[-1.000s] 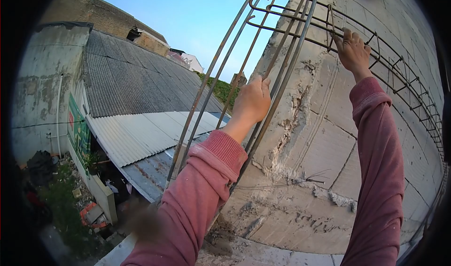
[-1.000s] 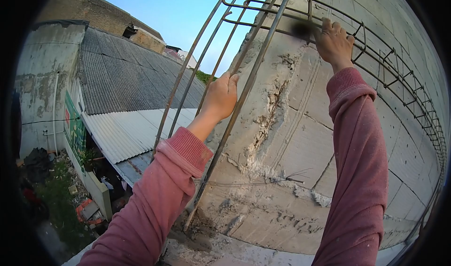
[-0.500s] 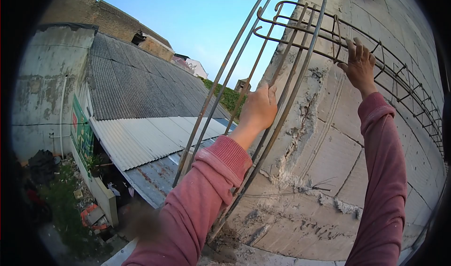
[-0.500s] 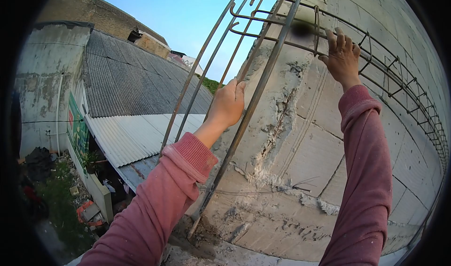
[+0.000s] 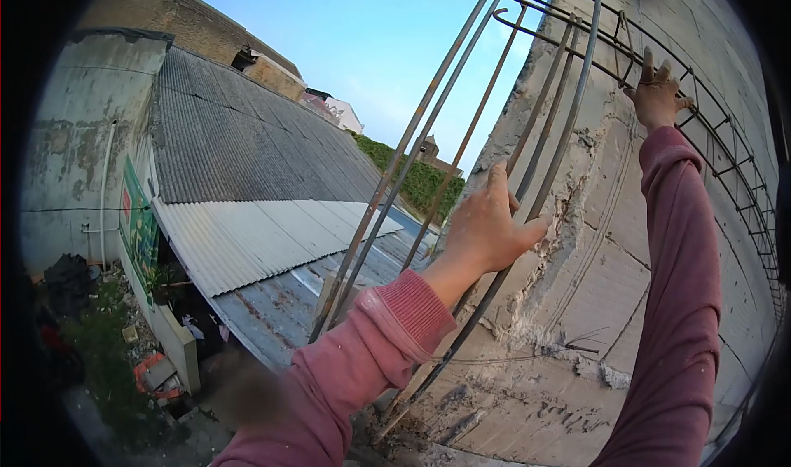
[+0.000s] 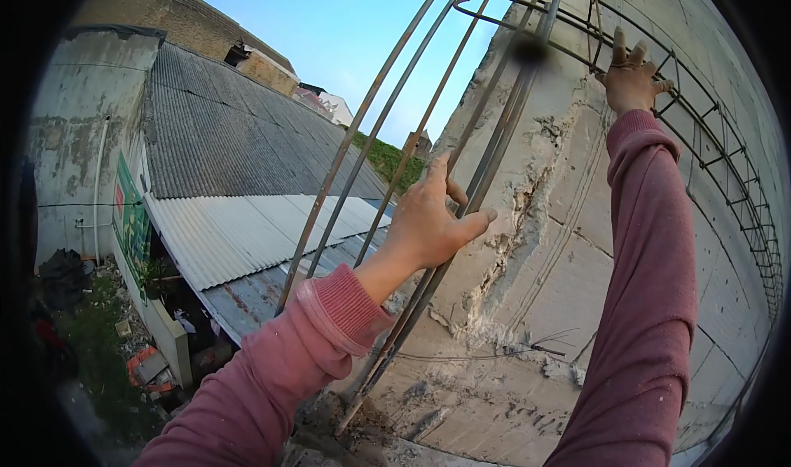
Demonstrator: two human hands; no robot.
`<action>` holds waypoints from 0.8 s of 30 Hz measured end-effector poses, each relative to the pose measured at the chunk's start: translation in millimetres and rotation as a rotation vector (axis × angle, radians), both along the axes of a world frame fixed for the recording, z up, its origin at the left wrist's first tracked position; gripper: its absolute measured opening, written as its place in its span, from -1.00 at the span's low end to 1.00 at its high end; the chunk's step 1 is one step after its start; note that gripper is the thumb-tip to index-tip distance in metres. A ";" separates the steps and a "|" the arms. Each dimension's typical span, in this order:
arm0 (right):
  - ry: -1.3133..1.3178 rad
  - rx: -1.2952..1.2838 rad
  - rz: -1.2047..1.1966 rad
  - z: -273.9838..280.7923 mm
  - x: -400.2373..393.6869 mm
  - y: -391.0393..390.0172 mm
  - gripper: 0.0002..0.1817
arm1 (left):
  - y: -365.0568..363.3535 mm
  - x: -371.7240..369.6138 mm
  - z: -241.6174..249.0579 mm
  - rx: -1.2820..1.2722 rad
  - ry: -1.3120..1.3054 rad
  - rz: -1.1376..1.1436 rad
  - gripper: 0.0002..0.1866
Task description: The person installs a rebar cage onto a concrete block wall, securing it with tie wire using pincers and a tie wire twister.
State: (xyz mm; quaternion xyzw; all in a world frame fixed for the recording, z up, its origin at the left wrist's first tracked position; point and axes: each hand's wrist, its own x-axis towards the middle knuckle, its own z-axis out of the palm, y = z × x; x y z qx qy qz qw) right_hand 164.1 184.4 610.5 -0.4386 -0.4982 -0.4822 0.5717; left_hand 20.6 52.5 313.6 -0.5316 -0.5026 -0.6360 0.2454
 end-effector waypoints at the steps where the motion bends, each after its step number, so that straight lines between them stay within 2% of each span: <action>1: 0.019 0.017 -0.022 -3.7 -1.4 0.4 -0.09 | 3.1 0.7 -0.4 0.092 0.000 -0.004 -0.16; 4: 0.002 0.018 -0.013 -1.6 1.8 -6.7 -0.09 | -2.0 -1.2 5.6 -0.023 -0.070 -0.254 -0.33; 7: -0.035 -0.022 0.024 5.5 9.0 -15.8 -0.09 | 2.2 -1.2 5.6 0.024 -0.094 -0.322 -0.43; 9: -0.021 -0.014 0.030 13.4 9.4 -17.4 -0.09 | 8.9 -0.2 7.1 0.055 -0.058 -0.263 -0.42; 12: 0.047 0.177 -0.033 9.8 -1.2 4.1 -0.08 | 19.7 -7.8 4.3 0.131 -0.029 -0.168 -0.45; 13: 0.077 0.236 -0.056 5.3 -6.4 11.6 -0.13 | 20.1 -8.9 5.2 0.129 -0.024 -0.169 -0.45; 16: 0.065 0.669 0.246 8.2 -12.8 34.7 -0.18 | 17.0 -8.3 4.2 0.123 -0.026 -0.161 -0.45; 17: 0.069 0.636 0.201 8.0 -11.4 37.6 -0.05 | 16.2 -6.4 4.9 0.126 -0.027 -0.163 -0.45; 20: -0.032 0.836 0.173 5.2 -3.0 41.2 -0.05 | 16.5 -4.1 4.2 0.144 -0.011 -0.156 -0.47; 21: -0.032 0.819 0.210 -1.0 -2.6 42.0 -0.21 | 15.8 -3.6 4.2 0.141 -0.009 -0.143 -0.48; 24: -0.037 0.514 -0.023 -19.5 9.1 18.7 -0.21 | 14.5 -2.0 4.8 0.133 -0.007 -0.121 -0.49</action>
